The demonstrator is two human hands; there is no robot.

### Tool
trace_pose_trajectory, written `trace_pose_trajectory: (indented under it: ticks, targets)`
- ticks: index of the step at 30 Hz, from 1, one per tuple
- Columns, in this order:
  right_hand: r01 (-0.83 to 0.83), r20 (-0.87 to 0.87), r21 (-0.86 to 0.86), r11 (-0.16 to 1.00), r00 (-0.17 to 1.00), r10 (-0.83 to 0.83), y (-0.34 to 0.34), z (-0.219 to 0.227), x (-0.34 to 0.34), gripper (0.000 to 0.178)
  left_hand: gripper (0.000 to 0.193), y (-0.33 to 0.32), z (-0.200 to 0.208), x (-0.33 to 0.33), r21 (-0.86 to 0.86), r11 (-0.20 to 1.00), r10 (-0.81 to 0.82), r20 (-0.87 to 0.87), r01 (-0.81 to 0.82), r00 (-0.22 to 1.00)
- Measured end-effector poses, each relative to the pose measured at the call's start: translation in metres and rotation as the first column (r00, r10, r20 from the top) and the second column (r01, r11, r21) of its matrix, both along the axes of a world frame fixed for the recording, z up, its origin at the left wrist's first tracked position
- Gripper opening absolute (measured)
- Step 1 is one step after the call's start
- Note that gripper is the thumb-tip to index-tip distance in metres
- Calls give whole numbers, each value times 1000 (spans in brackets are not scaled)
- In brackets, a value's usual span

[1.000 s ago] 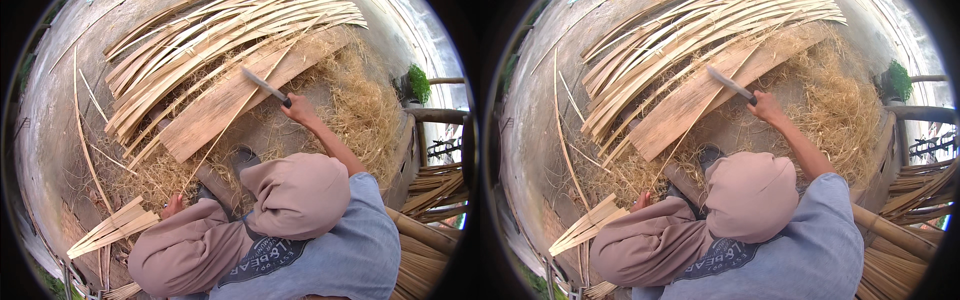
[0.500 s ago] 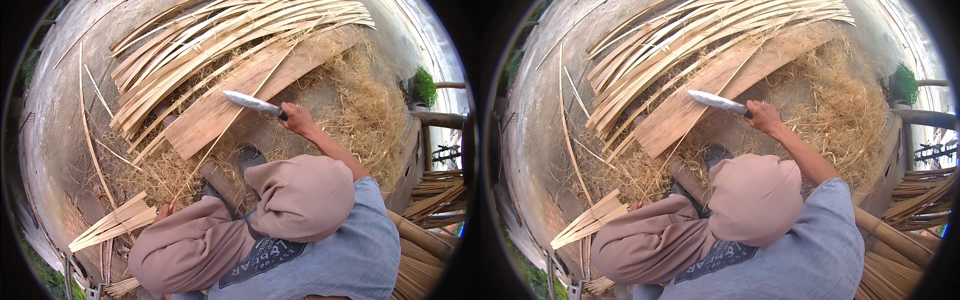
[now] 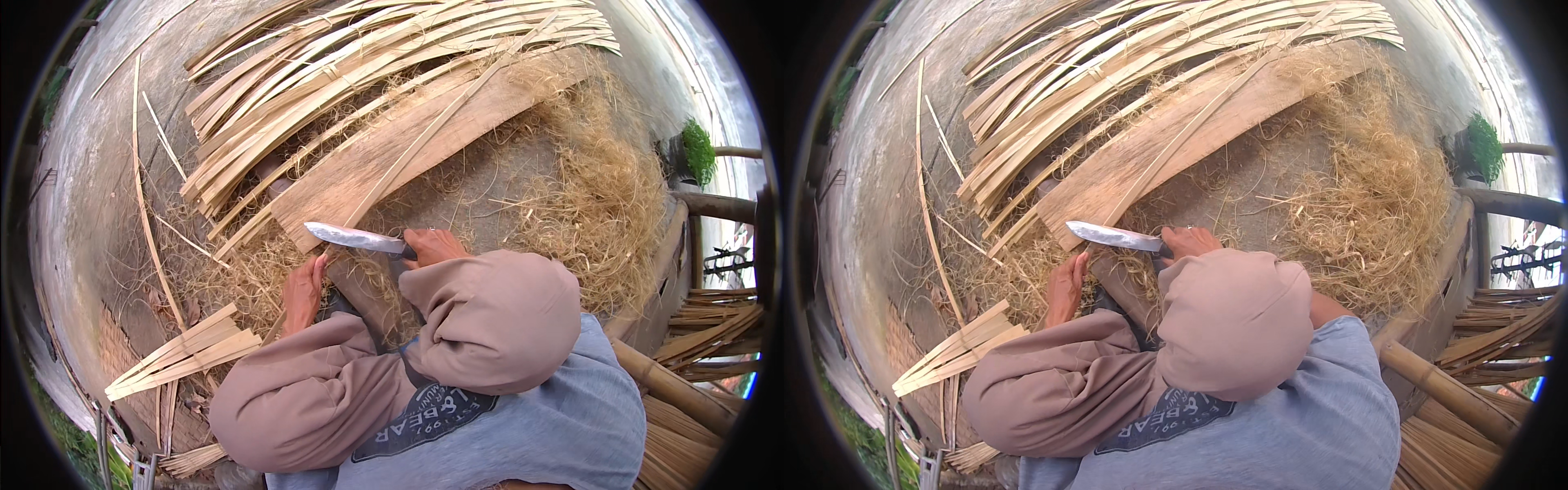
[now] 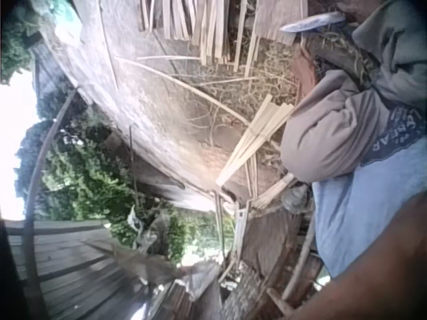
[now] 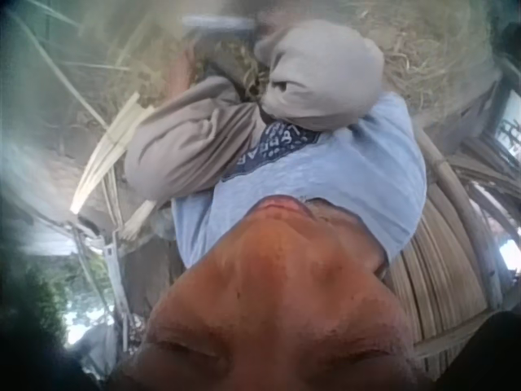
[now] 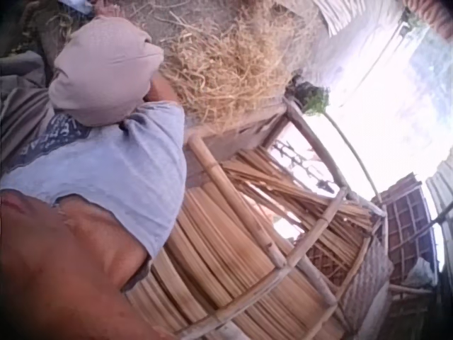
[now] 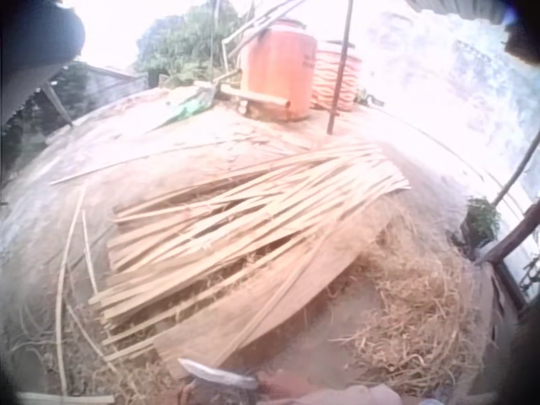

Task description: The person uses a knife to split long bamboo strips into thinner slats on a wooden board. The person repeatedly shaves and splits the bamboo, stacking the finished slats nearby.

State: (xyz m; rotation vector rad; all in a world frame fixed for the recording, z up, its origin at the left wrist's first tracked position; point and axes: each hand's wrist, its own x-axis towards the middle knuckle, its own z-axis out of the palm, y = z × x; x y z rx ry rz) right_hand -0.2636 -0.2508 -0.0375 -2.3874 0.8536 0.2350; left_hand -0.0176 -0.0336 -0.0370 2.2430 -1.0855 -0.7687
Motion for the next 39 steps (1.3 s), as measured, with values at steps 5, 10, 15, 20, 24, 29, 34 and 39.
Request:
trace_pose_trajectory:
  ticks: [5,10,15,20,24,29,34,39]
  targets:
    - [509,5,-149,848,858,-514,-159,-11,-55,29,47,5,-11,1,22,1000,-16,114,14,993]
    - [646,156,-319,693,757,-635,-256,-2,-112,41,29,20,-8,1,19,998,65,-170,-62,983]
    - [409,25,40,912,912,-410,-78,-27,-24,42,31,8,5,-18,-75,996,48,74,-42,996]
    - [179,42,-52,982,983,-177,-10,-13,-33,37,30,13,3,-8,49,997,67,-152,-60,986]
    - [502,98,-226,835,864,-493,-137,-25,-67,34,29,7,12,-11,-56,996,53,-223,-67,973]
    - [111,27,-118,987,994,-109,-81,-5,-29,37,28,14,31,-2,81,991,123,-221,-107,968]
    - [520,75,-251,817,852,-519,-180,-22,-80,38,29,112,19,26,-13,995,97,-170,-101,981]
    - [616,163,-340,710,783,-601,-217,-8,-109,42,37,147,3,51,-75,994,83,7,-83,996]
